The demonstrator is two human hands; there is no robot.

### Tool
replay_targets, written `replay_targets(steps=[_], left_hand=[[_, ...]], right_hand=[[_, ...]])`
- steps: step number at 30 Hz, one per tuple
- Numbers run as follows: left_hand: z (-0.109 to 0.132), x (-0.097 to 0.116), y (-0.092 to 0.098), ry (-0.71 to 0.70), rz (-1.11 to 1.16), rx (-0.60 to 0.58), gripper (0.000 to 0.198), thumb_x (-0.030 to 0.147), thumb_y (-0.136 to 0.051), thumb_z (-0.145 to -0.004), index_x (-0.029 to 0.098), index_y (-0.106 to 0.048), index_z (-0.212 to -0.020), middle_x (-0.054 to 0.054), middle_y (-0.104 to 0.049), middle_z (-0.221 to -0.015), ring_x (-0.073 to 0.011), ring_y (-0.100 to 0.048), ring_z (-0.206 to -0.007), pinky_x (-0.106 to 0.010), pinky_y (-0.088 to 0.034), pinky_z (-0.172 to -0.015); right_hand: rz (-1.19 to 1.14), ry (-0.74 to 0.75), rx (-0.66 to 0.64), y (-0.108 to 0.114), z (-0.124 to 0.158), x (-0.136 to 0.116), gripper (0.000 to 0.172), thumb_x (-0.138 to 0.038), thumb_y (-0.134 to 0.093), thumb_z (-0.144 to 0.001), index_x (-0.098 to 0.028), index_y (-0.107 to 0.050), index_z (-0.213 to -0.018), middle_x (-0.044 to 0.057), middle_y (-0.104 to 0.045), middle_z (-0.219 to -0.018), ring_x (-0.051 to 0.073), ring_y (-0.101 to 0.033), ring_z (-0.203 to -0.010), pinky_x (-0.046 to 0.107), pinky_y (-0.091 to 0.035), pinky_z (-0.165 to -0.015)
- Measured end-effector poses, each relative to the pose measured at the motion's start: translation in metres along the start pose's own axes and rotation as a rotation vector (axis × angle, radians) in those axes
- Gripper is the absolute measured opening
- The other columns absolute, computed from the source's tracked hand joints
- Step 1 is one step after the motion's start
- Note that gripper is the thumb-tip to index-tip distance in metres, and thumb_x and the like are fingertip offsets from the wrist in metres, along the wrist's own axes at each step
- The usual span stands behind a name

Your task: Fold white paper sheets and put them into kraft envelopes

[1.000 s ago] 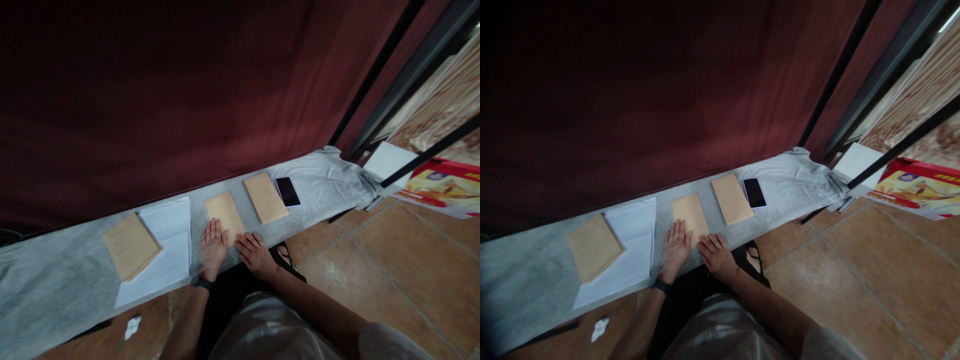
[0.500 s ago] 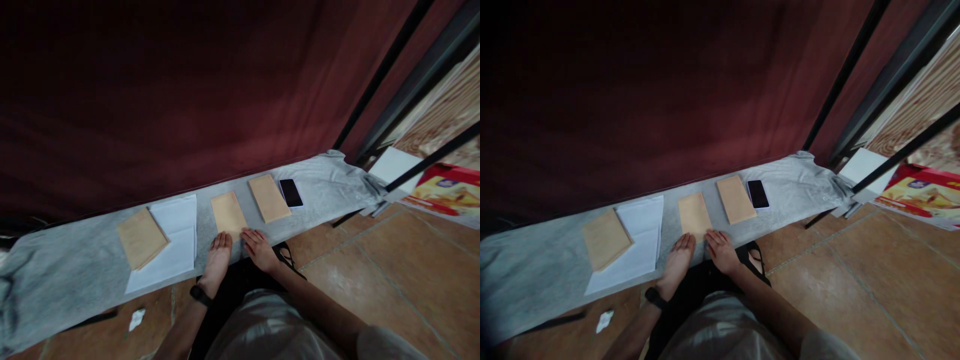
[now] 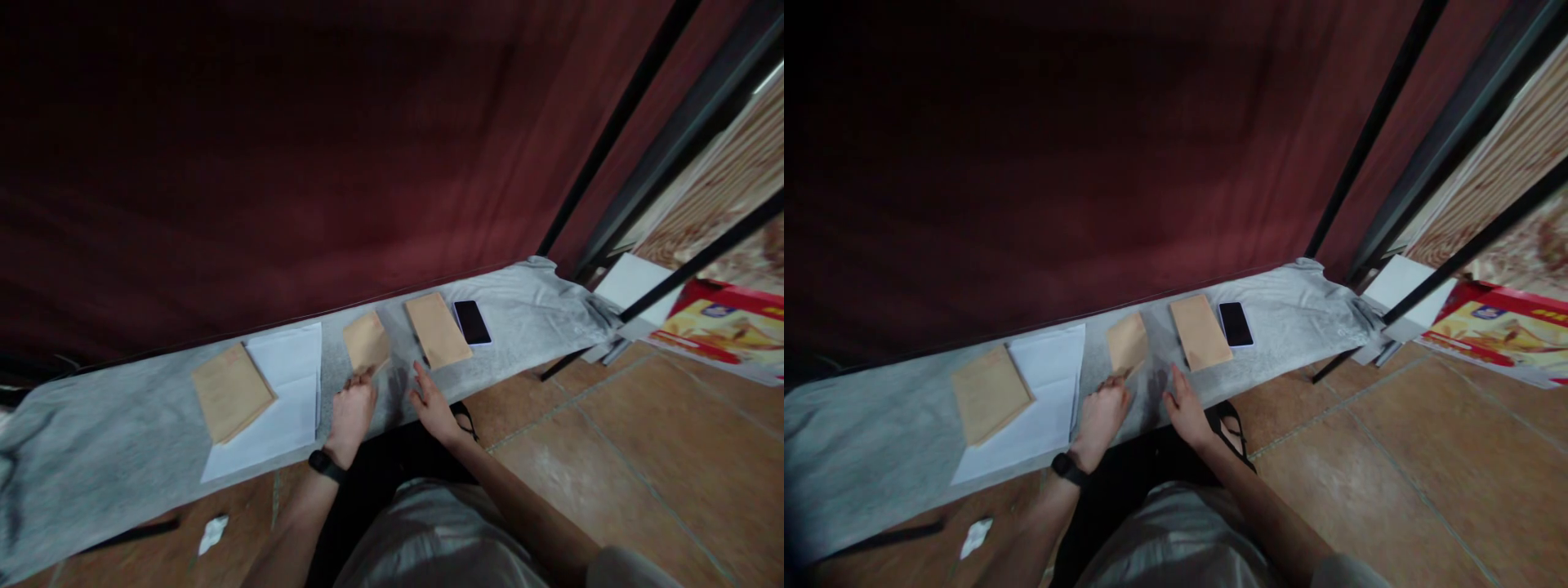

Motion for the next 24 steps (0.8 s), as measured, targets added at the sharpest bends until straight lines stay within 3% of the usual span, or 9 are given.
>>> replay_targets(steps=[2, 4, 6, 8, 13, 19, 22, 24], left_hand=[[-0.001, -0.023, 0.012, 0.172, 0.361, 0.138, 0.018, 0.022, -0.051, -0.093, 0.017, -0.069, -0.091, -0.009, -0.073, -0.085, -0.0200, -0.071, -0.078, -0.029, -0.054, -0.074], [0.004, -0.042, 0.003, 0.365, 0.877, 0.253, 0.013, 0.027, -0.058, -0.088, 0.019, -0.065, -0.081, -0.003, -0.070, -0.074, -0.0168, -0.069, -0.070, -0.028, -0.055, -0.072], [0.014, -0.048, -0.027, 0.570, 1.428, 0.313, 0.013, 0.028, -0.067, -0.080, 0.019, -0.061, -0.074, 0.002, -0.067, -0.067, -0.0146, -0.067, -0.065, -0.029, -0.058, -0.073], [0.028, -0.037, -0.066, 0.788, 1.821, 0.309, 0.021, 0.020, -0.076, -0.070, 0.018, -0.055, -0.066, 0.003, -0.065, -0.063, -0.0129, -0.068, -0.064, -0.030, -0.059, -0.078], [0.043, -0.007, -0.110, 0.925, 1.938, 0.317, 0.030, 0.012, -0.074, -0.073, 0.021, -0.047, -0.063, 0.005, -0.063, -0.061, -0.0115, -0.071, -0.067, -0.029, -0.059, -0.085], [0.040, 0.020, -0.126, 0.964, 2.015, 0.167, 0.008, 0.014, -0.071, -0.077, 0.016, -0.065, -0.081, -0.003, -0.074, -0.077, -0.0155, -0.072, -0.073, -0.030, -0.059, -0.082], [0.049, 0.029, -0.125, 0.861, 1.971, 0.004, 0.011, 0.022, -0.073, -0.078, 0.014, -0.069, -0.085, -0.008, -0.076, -0.085, -0.0192, -0.073, -0.079, -0.034, -0.060, -0.083], [0.054, 0.026, -0.112, 0.675, 1.799, -0.021, 0.017, 0.031, -0.073, -0.080, 0.016, -0.071, -0.088, -0.010, -0.076, -0.092, -0.0223, -0.074, -0.088, -0.038, -0.059, -0.089]], right_hand=[[-0.083, -0.079, 0.047, 0.004, -0.003, 0.008, 0.054, -0.031, -0.046, -0.098, -0.021, -0.046, -0.151, 0.014, -0.059, -0.145, 0.024, -0.067, -0.118, 0.045, -0.053, -0.105], [-0.128, -0.118, 0.074, 0.004, -0.006, 0.010, 0.049, -0.034, -0.046, -0.098, -0.020, -0.055, -0.144, 0.013, -0.068, -0.131, 0.023, -0.070, -0.106, 0.044, -0.056, -0.099], [-0.144, -0.121, 0.077, 0.000, -0.008, 0.009, 0.047, -0.035, -0.046, -0.097, -0.020, -0.059, -0.139, 0.011, -0.072, -0.122, 0.022, -0.071, -0.100, 0.043, -0.057, -0.097], [-0.145, -0.110, 0.063, -0.008, -0.008, 0.007, 0.046, -0.035, -0.047, -0.097, -0.022, -0.060, -0.139, 0.010, -0.072, -0.123, 0.022, -0.070, -0.102, 0.042, -0.056, -0.098], [-0.097, -0.056, -0.020, -0.024, -0.004, 0.003, 0.045, -0.033, -0.047, -0.096, -0.022, -0.061, -0.138, 0.011, -0.066, -0.135, 0.024, -0.065, -0.121, 0.045, -0.051, -0.108], [-0.015, 0.015, -0.024, -0.019, -0.005, -0.003, 0.045, -0.031, -0.044, -0.099, -0.020, -0.058, -0.140, 0.012, -0.064, -0.138, 0.024, -0.059, -0.130, 0.045, -0.047, -0.114], [0.077, 0.019, -0.013, -0.013, -0.003, -0.004, 0.046, -0.033, -0.042, -0.101, -0.019, -0.056, -0.143, 0.013, -0.061, -0.142, 0.025, -0.056, -0.133, 0.047, -0.045, -0.116], [0.132, 0.061, -0.033, -0.012, 0.001, -0.008, 0.046, -0.032, -0.040, -0.103, -0.019, -0.054, -0.145, 0.013, -0.059, -0.145, 0.025, -0.054, -0.136, 0.048, -0.044, -0.117]])
Point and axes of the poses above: each hand's wrist, its own z-axis away from the middle knuckle, its own y-axis out of the back of the hand, x = y × z, the point moved 9 cm from there along -z, towards the middle knuckle
